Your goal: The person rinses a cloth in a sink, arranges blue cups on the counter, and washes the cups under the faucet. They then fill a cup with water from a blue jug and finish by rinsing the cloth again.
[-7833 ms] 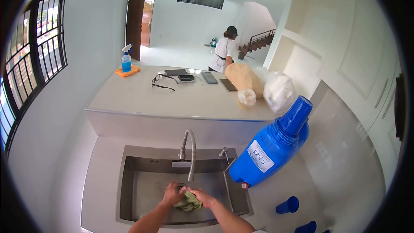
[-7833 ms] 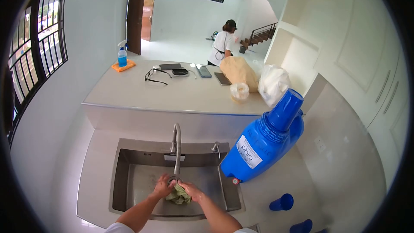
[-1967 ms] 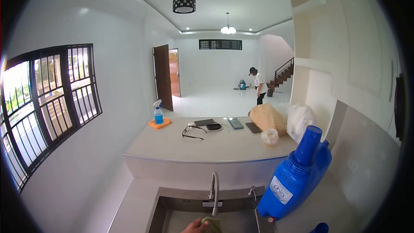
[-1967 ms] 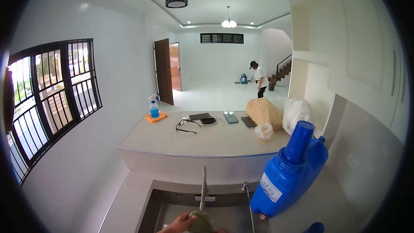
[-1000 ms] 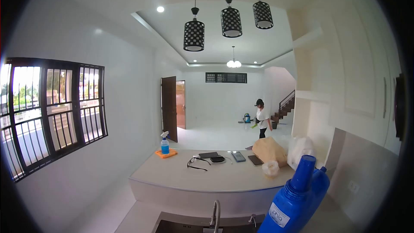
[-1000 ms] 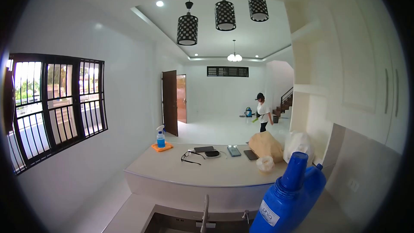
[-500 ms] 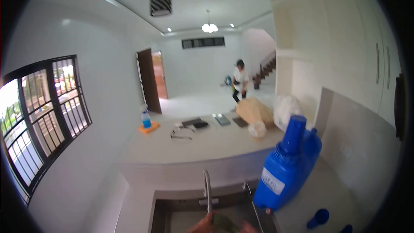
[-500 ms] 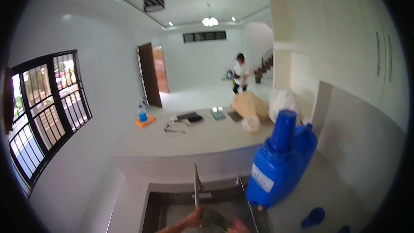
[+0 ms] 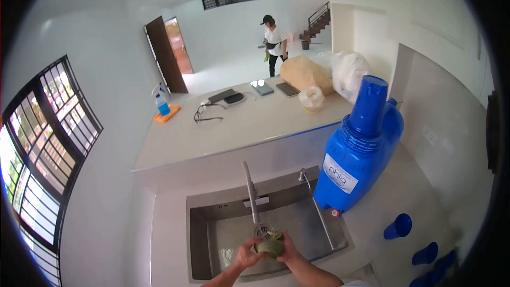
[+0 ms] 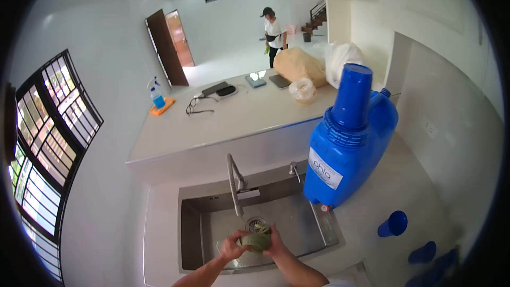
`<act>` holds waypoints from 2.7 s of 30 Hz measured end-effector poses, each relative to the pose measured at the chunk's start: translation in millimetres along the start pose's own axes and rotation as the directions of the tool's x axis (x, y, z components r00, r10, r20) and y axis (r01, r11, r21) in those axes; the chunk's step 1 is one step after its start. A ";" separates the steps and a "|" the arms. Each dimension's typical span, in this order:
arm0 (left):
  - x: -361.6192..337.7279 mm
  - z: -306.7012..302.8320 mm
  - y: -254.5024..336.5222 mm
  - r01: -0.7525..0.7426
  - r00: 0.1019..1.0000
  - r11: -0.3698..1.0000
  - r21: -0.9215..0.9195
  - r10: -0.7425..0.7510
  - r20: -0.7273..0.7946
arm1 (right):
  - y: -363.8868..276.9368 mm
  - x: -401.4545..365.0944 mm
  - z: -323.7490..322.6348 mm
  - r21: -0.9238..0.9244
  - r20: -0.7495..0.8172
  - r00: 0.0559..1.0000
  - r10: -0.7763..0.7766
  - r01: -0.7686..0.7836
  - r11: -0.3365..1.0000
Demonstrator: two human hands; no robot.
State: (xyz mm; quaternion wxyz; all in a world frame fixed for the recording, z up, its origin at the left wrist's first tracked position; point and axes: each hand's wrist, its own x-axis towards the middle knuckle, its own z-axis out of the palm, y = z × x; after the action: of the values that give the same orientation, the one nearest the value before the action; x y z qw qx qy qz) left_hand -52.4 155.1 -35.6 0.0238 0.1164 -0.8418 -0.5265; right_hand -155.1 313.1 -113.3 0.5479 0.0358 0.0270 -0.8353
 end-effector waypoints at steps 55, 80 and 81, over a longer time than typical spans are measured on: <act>128.5 99.0 17.7 0.512 0.512 0.857 -0.058 -0.250 0.821 | 25.8 -23.0 99.7 -0.389 0.683 0.725 0.084 0.459 -0.799; 173.6 -21.5 -18.4 -0.034 0.897 0.959 0.282 0.153 -0.414 | -39.8 -50.0 81.1 -0.963 -0.243 0.489 -0.838 -0.015 0.270; 167.5 -25.0 -14.2 -0.051 0.909 0.929 0.367 0.196 -0.368 | -38.3 -49.4 83.6 -0.835 -0.427 0.510 -0.746 0.093 0.542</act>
State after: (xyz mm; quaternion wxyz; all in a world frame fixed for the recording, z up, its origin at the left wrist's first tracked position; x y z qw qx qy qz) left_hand -208.6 90.1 -51.0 0.2072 0.1690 -0.9049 -0.3312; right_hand -173.1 366.4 -25.4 0.2007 0.1500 0.5871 -0.7698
